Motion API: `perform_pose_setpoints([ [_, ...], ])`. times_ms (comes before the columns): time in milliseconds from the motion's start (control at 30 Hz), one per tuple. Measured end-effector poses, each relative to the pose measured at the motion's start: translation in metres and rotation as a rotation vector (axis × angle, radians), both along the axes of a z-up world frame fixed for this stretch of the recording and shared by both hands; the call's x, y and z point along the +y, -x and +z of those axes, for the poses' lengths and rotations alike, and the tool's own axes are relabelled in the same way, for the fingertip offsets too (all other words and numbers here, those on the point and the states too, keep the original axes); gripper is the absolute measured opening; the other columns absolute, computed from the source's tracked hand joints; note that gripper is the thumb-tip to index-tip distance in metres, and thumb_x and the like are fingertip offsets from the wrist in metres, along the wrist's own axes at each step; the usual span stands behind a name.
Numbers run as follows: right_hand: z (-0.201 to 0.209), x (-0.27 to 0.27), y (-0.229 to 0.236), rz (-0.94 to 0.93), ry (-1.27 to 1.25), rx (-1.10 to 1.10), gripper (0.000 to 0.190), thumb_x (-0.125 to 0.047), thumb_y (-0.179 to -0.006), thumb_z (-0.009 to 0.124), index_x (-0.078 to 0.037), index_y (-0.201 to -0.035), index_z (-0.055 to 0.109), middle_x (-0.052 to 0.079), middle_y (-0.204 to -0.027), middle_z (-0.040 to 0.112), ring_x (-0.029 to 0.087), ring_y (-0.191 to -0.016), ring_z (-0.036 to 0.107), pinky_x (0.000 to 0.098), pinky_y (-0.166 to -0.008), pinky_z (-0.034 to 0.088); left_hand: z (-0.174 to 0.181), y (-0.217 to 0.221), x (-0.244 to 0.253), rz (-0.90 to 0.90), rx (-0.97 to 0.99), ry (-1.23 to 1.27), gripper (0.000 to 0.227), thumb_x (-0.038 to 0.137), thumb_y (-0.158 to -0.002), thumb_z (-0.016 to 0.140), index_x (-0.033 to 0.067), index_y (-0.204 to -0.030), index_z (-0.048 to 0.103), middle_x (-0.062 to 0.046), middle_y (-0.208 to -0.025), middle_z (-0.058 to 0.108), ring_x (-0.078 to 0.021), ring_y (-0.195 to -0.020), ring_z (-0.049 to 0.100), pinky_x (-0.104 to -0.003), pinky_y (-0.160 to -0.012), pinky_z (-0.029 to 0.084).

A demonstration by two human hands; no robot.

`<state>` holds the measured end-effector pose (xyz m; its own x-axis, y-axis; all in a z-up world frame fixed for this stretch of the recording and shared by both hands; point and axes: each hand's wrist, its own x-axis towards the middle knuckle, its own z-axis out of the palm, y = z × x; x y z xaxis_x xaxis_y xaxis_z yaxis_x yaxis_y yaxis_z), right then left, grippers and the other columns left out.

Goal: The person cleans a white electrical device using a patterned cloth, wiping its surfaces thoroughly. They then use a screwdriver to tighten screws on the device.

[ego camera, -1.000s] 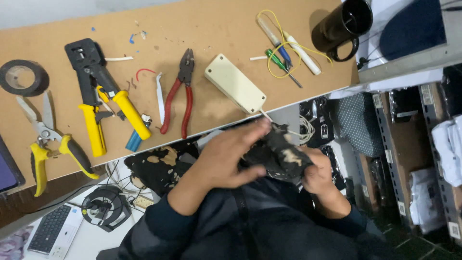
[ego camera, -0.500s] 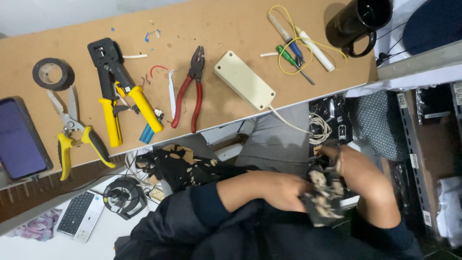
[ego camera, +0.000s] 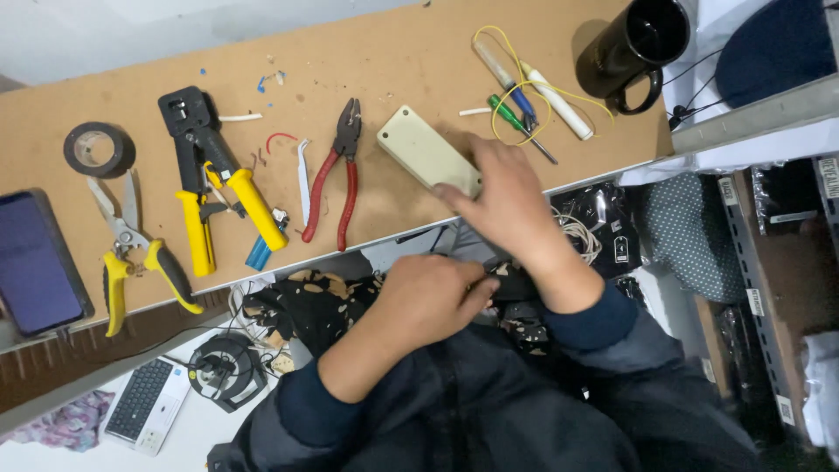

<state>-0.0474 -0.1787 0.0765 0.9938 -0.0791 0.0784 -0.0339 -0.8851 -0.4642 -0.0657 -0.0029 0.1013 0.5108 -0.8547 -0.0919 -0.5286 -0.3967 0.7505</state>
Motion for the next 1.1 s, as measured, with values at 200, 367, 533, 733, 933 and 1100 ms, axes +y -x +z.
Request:
perform_pose_setpoints([
  [200,-0.006,0.019,0.011,-0.112,-0.101,0.081,0.067,-0.039,-0.078,0.079,-0.002,-0.128,0.056,0.022,-0.108,0.060,0.044,-0.108,0.059,0.0478,-0.097,0.050,0.024,-0.091,-0.061,-0.011,-0.376,-0.090,0.033,0.013,-0.092,0.054,0.0216,-0.122,0.068,-0.009,-0.104,0.071,-0.0377,-0.100,0.070,-0.055,-0.072,0.059],
  [367,0.006,-0.002,0.072,-0.211,-0.259,0.260,0.076,-0.045,-0.070,0.087,-0.011,-0.126,0.049,0.020,-0.106,0.066,0.046,-0.106,0.067,0.0518,-0.092,0.054,-0.063,-0.153,-0.138,-0.154,-1.077,-0.012,0.013,0.014,-0.078,0.071,0.0249,-0.085,0.073,0.004,-0.080,0.067,-0.0213,-0.083,0.067,-0.036,-0.058,0.058],
  [533,-0.005,-0.043,0.118,-0.347,-0.627,0.401,0.098,-0.039,-0.066,0.092,-0.014,-0.146,0.042,0.025,-0.133,0.065,0.052,-0.126,0.059,0.0587,-0.103,0.046,-0.106,-0.183,-0.160,-0.303,-1.190,-0.046,0.010,0.019,-0.080,0.070,0.0237,-0.087,0.076,0.003,-0.086,0.066,-0.0220,-0.093,0.061,-0.036,-0.058,0.056],
  [733,-0.068,-0.083,0.146,-0.372,-1.035,0.064,0.056,-0.031,-0.089,0.073,-0.009,-0.137,0.056,0.011,-0.110,0.075,0.019,-0.103,0.064,0.0374,-0.090,0.051,-0.100,-0.198,-0.155,-0.465,-1.190,-0.161,0.015,0.031,-0.085,0.070,0.0304,-0.099,0.070,0.008,-0.096,0.066,-0.0163,-0.105,0.057,-0.033,-0.075,0.051],
  [933,-0.066,-0.072,0.135,-0.509,-0.958,0.078,0.066,-0.031,-0.080,0.075,-0.008,-0.138,0.053,0.004,-0.114,0.069,0.016,-0.103,0.063,0.0282,-0.085,0.045,-0.048,-0.199,-0.150,-0.495,-1.229,0.079,0.011,0.013,-0.083,0.062,0.0173,-0.094,0.064,0.003,-0.083,0.072,-0.0253,-0.085,0.058,-0.040,-0.079,0.047],
  [1100,-0.085,-0.076,0.128,-0.432,-1.177,-0.039,0.045,-0.018,-0.086,0.079,-0.012,-0.119,0.050,0.000,-0.096,0.053,0.011,-0.086,0.056,0.0242,-0.072,0.046,-0.050,-0.202,-0.148,-0.322,-0.983,-0.001,0.014,0.025,-0.093,0.060,0.0135,-0.100,0.064,-0.006,-0.095,0.068,-0.0344,-0.077,0.066,-0.050,-0.054,0.050],
])
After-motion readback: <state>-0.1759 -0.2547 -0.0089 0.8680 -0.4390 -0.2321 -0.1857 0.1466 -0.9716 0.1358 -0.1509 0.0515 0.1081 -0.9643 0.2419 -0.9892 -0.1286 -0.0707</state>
